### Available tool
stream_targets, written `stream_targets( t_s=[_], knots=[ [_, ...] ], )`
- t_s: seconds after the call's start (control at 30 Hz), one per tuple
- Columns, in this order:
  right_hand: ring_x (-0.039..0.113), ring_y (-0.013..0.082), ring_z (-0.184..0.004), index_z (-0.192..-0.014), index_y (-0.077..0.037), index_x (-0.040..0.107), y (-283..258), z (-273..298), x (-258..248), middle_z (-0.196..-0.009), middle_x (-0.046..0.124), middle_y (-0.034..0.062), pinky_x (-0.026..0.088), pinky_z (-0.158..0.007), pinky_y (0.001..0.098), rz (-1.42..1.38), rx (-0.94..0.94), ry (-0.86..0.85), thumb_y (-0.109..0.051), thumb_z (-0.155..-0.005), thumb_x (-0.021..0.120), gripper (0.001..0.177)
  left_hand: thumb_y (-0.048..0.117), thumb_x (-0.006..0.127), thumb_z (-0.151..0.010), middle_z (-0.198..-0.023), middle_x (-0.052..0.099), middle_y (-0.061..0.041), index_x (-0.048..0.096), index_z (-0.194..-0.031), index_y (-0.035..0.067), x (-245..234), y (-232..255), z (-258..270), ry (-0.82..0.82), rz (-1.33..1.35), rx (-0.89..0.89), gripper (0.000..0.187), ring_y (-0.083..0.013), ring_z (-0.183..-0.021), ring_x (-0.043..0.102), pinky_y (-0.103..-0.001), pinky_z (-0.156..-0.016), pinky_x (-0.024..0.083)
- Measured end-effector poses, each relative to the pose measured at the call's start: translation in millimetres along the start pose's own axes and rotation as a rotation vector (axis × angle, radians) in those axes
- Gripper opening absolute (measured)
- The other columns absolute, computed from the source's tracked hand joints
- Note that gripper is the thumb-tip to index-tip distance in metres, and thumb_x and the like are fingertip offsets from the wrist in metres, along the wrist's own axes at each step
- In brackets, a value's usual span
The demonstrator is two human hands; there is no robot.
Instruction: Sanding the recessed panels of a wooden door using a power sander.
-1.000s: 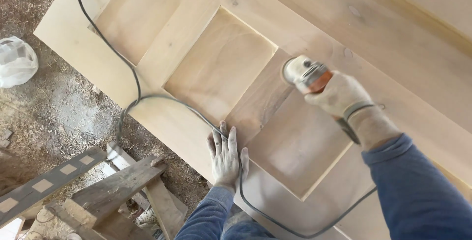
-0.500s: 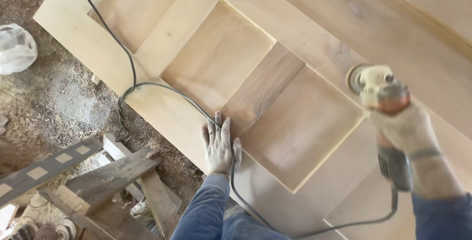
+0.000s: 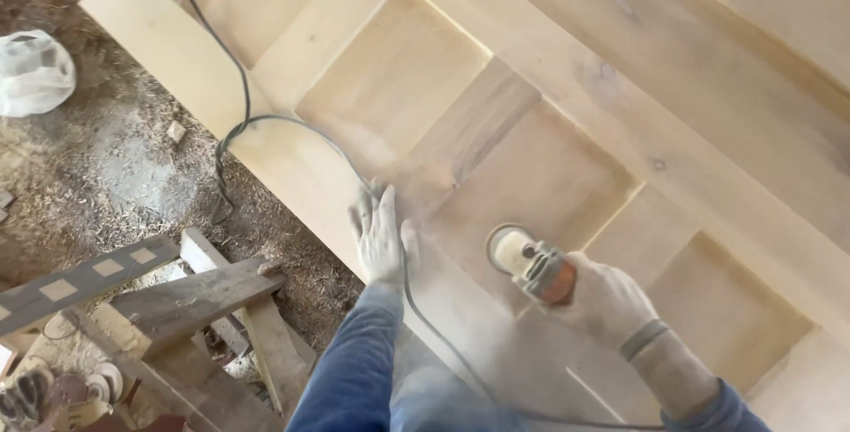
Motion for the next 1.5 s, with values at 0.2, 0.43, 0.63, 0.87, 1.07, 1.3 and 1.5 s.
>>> stream_targets(
  t_s=[0.2,0.43,0.63,0.87,1.07,1.3,1.5],
  knots=[
    [0.074,0.0383,-0.084,-0.098,-0.008,0.065,-47.0,-30.5,17.1,-0.083,0.075,0.0204,0.059,-0.076,0.0473,0.127,-0.192,-0.084,-0.044,-0.071,0.081,0.047,0.033,0.050,-0.093,-0.167,0.025,-0.015,0.029,-0.158,0.009,-14.4,-2.9,35.2,0.002,-0.076,-0.197,0.073,-0.0370,-0.155,0.010,-0.056,-0.125,0.001],
    [0.076,0.0340,-0.076,-0.096,-0.006,0.061,-54.9,-53.0,37.3,-0.076,0.073,0.0163,0.061,-0.075,0.0441,0.230,-0.232,-0.188,-0.042,-0.075,0.078,0.045,0.032,0.048,-0.095,-0.170,0.021,-0.014,0.028,-0.159,0.007,-19.6,1.4,24.5,0.036,-0.021,-0.187,0.071,-0.0390,-0.159,0.009,-0.056,-0.127,0.001],
    [0.075,0.0330,-0.074,-0.099,-0.007,0.060,-66.9,-62.2,39.6,-0.075,0.073,0.0153,0.061,-0.074,0.0434,0.242,-0.257,-0.199,-0.042,-0.074,0.077,0.046,0.032,0.049,-0.092,-0.170,0.021,-0.012,0.029,-0.158,0.007,-15.1,-3.8,23.2,0.019,-0.056,-0.211,0.074,-0.0373,-0.158,0.008,-0.057,-0.126,0.000],
    [0.074,0.0335,-0.075,-0.098,-0.008,0.060,-64.0,-77.1,29.0,-0.078,0.072,0.0140,0.061,-0.072,0.0450,0.301,-0.313,-0.190,-0.041,-0.074,0.079,0.045,0.033,0.047,-0.096,-0.171,0.021,-0.014,0.029,-0.159,0.007,-11.9,-5.5,25.0,0.037,-0.065,-0.188,0.071,-0.0392,-0.158,0.008,-0.057,-0.126,0.000],
    [0.075,0.0319,-0.076,-0.100,-0.009,0.063,-39.4,-101.1,-8.7,-0.081,0.075,0.0141,0.061,-0.073,0.0440,0.269,-0.214,-0.101,-0.046,-0.076,0.080,0.047,0.033,0.046,-0.097,-0.170,0.022,-0.015,0.028,-0.159,0.007,-14.1,-4.6,25.4,0.033,-0.072,-0.181,0.069,-0.0398,-0.158,0.009,-0.057,-0.126,0.001],
    [0.075,0.0330,-0.084,-0.113,-0.006,0.066,0.6,-135.4,-47.1,-0.090,0.075,0.0160,0.060,-0.080,0.0437,0.241,-0.077,-0.011,-0.050,-0.073,0.084,0.062,0.037,0.041,-0.100,-0.170,0.019,-0.015,0.027,-0.159,0.007,-11.5,-5.2,25.0,0.006,-0.088,-0.185,0.068,-0.0402,-0.158,0.007,-0.058,-0.126,0.001],
    [0.076,0.0367,-0.088,-0.110,-0.004,0.073,19.7,-137.0,-63.4,-0.092,0.077,0.0218,0.059,-0.084,0.0449,0.136,0.075,0.058,-0.045,-0.073,0.087,0.058,0.038,0.041,-0.100,-0.171,0.019,-0.015,0.028,-0.159,0.007,-11.9,-5.5,25.2,0.008,-0.068,-0.192,0.068,-0.0398,-0.158,0.007,-0.058,-0.126,0.000]
  ],
)
Point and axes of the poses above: each hand's wrist, its own z-axis away from the middle knuckle, its own x-axis out of the palm, y = z × x, the point moved 8 cm from there along -z, towards the middle knuckle
